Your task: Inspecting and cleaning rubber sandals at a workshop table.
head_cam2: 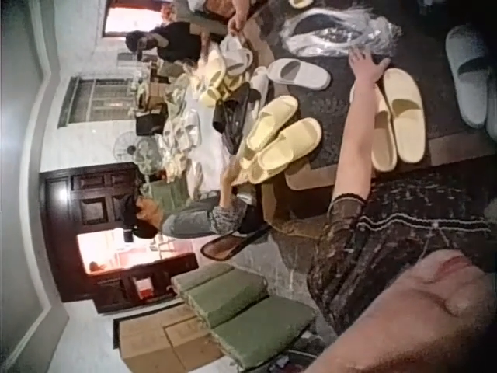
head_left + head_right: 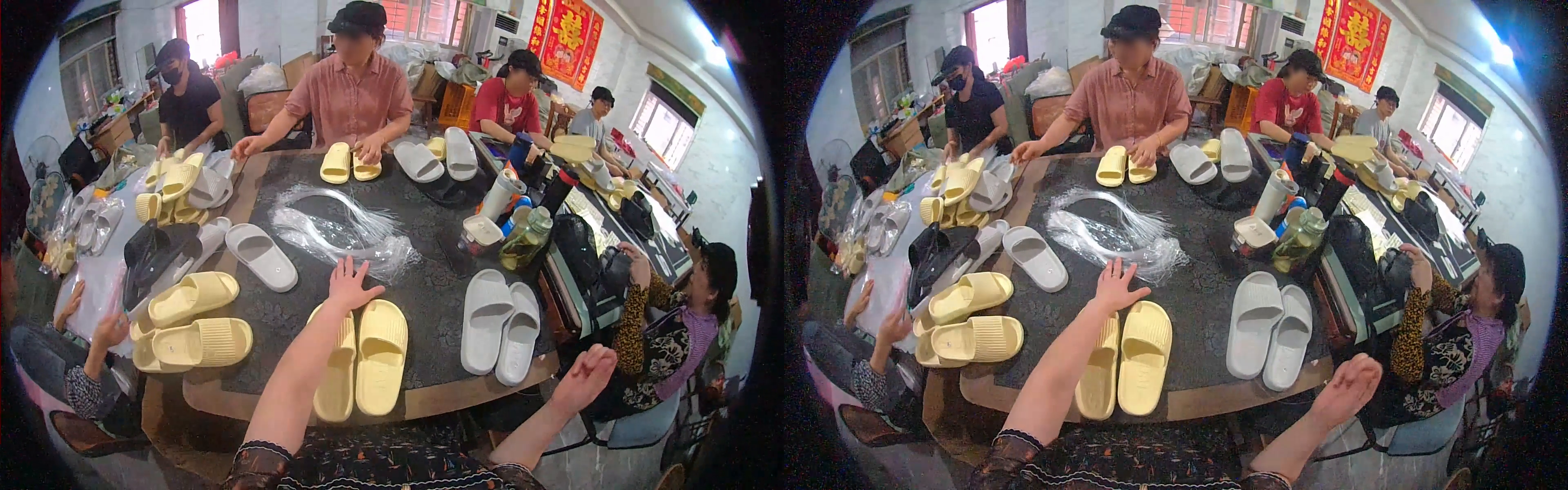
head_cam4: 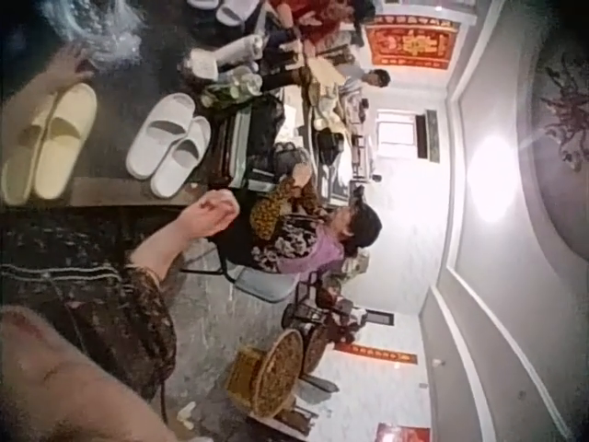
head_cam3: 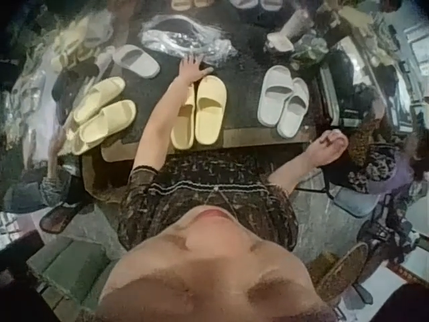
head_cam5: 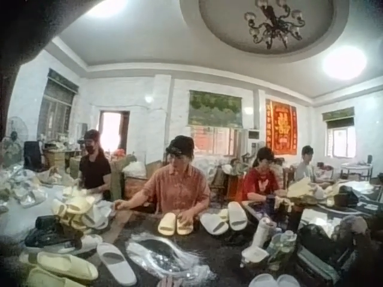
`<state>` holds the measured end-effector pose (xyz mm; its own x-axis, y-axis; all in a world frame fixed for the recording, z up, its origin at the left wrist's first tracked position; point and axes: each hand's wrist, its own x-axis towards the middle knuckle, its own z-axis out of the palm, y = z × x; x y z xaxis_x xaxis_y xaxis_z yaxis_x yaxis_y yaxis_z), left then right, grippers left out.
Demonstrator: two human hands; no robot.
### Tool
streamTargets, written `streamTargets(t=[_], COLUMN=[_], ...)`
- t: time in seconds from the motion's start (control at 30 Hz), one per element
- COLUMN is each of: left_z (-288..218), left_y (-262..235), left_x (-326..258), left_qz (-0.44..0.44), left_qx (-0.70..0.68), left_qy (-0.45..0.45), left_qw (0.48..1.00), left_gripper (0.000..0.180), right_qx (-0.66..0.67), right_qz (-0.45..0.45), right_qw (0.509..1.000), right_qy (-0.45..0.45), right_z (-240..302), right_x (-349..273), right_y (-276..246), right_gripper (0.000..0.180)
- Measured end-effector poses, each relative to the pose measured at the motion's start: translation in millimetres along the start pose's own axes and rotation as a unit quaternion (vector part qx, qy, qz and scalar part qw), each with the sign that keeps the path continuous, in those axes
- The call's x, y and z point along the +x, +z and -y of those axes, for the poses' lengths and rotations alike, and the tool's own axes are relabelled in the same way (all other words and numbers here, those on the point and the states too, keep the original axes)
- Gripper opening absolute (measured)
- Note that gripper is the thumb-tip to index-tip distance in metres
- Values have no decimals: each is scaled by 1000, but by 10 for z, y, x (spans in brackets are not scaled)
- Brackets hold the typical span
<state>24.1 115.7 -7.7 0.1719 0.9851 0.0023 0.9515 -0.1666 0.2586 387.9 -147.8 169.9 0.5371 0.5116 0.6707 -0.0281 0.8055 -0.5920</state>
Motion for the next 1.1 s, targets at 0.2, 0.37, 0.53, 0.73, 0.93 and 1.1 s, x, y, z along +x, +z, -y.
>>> streamTargets(t=[0.2,0.37,0.53,0.73,0.93,1.1], left_z=[54,-387,-363,31,172,273], left_y=[-503,-1042,-683,-454,-608,-636], left_x=[-215,-1422,-2234,-2408,-2212,-1912], left_qz=[-55,105,20,-136,-140,-200], left_qx=[-89,-513,-639,-597,-538,-501], left_qy=[44,100,-17,-126,-92,-53], left_qw=[994,846,769,780,826,840], left_gripper=[86,43,28,15,16,12], right_qx=[-77,-64,-97,-194,-264,-266], right_qz=[141,260,366,502,582,580], right_qw=[972,884,880,772,697,692], right_qy=[174,384,286,337,325,337], right_z=[-262,-879,-1115,-1105,-994,-1003], right_x=[-473,-1137,-1714,-1847,-1724,-1711], right_y=[634,1244,1523,1528,1351,1285], right_gripper=[5,27,41,22,25,22])
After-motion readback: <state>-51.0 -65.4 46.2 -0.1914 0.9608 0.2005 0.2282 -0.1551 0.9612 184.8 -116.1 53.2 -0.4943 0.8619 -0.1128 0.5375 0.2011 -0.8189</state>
